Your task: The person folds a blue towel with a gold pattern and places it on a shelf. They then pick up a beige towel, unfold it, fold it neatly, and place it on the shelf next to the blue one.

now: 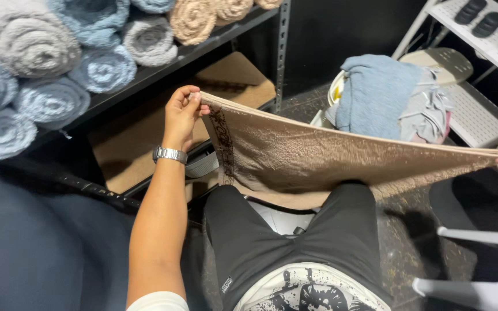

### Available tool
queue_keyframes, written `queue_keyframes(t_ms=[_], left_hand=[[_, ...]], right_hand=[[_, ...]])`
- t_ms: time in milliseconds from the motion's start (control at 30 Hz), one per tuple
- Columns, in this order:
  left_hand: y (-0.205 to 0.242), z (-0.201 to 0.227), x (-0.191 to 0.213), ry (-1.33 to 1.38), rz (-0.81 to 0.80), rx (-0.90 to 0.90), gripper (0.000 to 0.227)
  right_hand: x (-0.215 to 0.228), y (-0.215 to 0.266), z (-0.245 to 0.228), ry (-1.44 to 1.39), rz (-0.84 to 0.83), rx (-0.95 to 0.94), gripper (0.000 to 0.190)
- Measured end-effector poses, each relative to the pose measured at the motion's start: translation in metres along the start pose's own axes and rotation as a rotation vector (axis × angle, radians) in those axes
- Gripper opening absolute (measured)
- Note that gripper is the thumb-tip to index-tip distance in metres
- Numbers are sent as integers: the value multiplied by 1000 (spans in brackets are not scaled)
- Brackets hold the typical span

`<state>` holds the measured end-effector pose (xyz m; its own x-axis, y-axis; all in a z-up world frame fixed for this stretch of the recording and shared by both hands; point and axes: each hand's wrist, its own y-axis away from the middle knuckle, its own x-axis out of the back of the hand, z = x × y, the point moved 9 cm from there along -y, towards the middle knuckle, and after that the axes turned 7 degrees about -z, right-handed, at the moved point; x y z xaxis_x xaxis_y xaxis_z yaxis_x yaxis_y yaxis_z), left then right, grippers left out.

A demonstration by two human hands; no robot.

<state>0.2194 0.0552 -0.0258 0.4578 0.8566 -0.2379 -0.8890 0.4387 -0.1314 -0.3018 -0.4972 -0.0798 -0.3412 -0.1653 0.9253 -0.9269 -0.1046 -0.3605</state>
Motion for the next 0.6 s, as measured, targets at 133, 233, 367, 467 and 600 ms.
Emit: queue_keyframes(t_ms=[133, 233, 367, 467, 600], left_hand=[[1, 8, -39, -107, -209, -67, 34], [0, -2, -50, -176, -241, -68, 27], [-14, -34, -58, -226, -197, -15, 13], [-22, -47, -71, -245, -222, -16, 10], [-36, -44, -92, -269, -258, -56, 10]], right_hand=[[-14, 41, 89, -201, 18, -824, 31], [-5, 74, 78, -208, 34, -824, 26], [25, 104, 40, -152, 133, -709, 23], [44, 111, 11, -56, 166, -648, 19], [52, 131, 17, -167, 215, -816, 24]])
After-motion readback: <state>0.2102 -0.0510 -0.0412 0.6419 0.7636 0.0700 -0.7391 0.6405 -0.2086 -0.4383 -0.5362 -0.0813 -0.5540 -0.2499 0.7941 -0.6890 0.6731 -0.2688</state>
